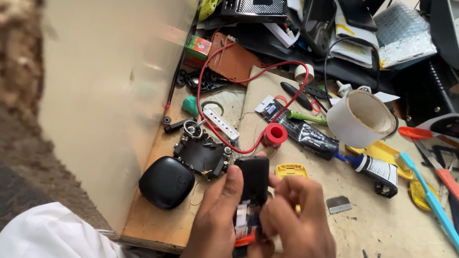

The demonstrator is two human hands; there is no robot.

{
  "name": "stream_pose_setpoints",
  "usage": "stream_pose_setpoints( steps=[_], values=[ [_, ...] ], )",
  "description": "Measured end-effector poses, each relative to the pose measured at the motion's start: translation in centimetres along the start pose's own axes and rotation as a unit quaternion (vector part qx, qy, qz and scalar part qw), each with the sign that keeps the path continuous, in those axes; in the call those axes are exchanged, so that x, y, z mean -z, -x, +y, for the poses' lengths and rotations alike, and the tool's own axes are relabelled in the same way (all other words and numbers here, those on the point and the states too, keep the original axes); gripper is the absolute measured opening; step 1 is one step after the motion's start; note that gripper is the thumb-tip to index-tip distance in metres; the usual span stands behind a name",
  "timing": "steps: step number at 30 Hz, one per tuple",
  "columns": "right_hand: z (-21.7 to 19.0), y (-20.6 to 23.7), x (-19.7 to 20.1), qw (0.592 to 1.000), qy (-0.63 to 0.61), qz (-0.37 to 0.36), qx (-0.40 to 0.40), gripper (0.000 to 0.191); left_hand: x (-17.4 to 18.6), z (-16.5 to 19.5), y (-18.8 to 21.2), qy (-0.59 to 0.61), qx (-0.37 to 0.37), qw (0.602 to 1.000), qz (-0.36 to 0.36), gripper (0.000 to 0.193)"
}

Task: The person sits at a cluttered repair bench, pries the back cover off a yellow feature phone, then presses buttons and plays a game on a black feature phone while sitting on the floor. They return to the bench, power the black phone on, remove its battery and cover, and pry at the internal board and housing of both phones by hand.

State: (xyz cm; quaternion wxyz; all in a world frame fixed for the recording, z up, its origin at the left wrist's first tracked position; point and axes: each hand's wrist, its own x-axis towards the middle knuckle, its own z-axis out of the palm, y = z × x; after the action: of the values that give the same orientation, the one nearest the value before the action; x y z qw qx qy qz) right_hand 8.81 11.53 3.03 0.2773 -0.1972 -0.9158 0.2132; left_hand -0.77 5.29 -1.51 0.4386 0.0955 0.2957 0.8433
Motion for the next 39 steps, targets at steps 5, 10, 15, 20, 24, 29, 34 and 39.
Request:
stream_pose_setpoints(
  steps=[5,10,15,20,24,29,34,39],
  values=[
    [3.1,1.6,1.0,0.986,-0.128,-0.062,0.087,0.032,0.5,0.3,0.0,-0.006,-0.004,0.998,-0.064,0.067],
    [6.4,1.2,4.4,0.956,-0.277,0.031,-0.095,0.032,0.5,0.8,-0.2,0.06,0.022,0.997,-0.044,0.063],
    [9.3,-0.2,6.9,0.95,-0.166,0.156,-0.214,0.041,0.5,1.0,-0.4,0.111,0.022,0.992,-0.048,0.066],
    [9.5,-0.1,5.9,0.96,0.057,0.172,-0.212,0.031,0.7,0.9,-0.5,0.134,0.007,0.988,-0.072,0.064],
    [7.0,0.1,5.0,0.967,0.173,0.18,-0.057,0.03,0.8,0.9,-0.5,0.15,0.009,0.986,-0.076,0.064],
    [3.6,1.5,1.4,0.987,-0.138,0.047,-0.07,0.033,0.6,1.0,-0.4,0.147,-0.001,0.986,-0.081,0.065],
    [3.7,2.1,-0.4,0.942,-0.279,0.013,-0.185,0.041,0.6,1.5,0.3,0.144,-0.012,0.987,-0.064,0.067],
    [3.4,1.8,-0.4,0.969,-0.153,-0.063,-0.186,0.039,0.5,1.2,0.7,0.175,-0.045,0.974,-0.137,0.065]
  ],
)
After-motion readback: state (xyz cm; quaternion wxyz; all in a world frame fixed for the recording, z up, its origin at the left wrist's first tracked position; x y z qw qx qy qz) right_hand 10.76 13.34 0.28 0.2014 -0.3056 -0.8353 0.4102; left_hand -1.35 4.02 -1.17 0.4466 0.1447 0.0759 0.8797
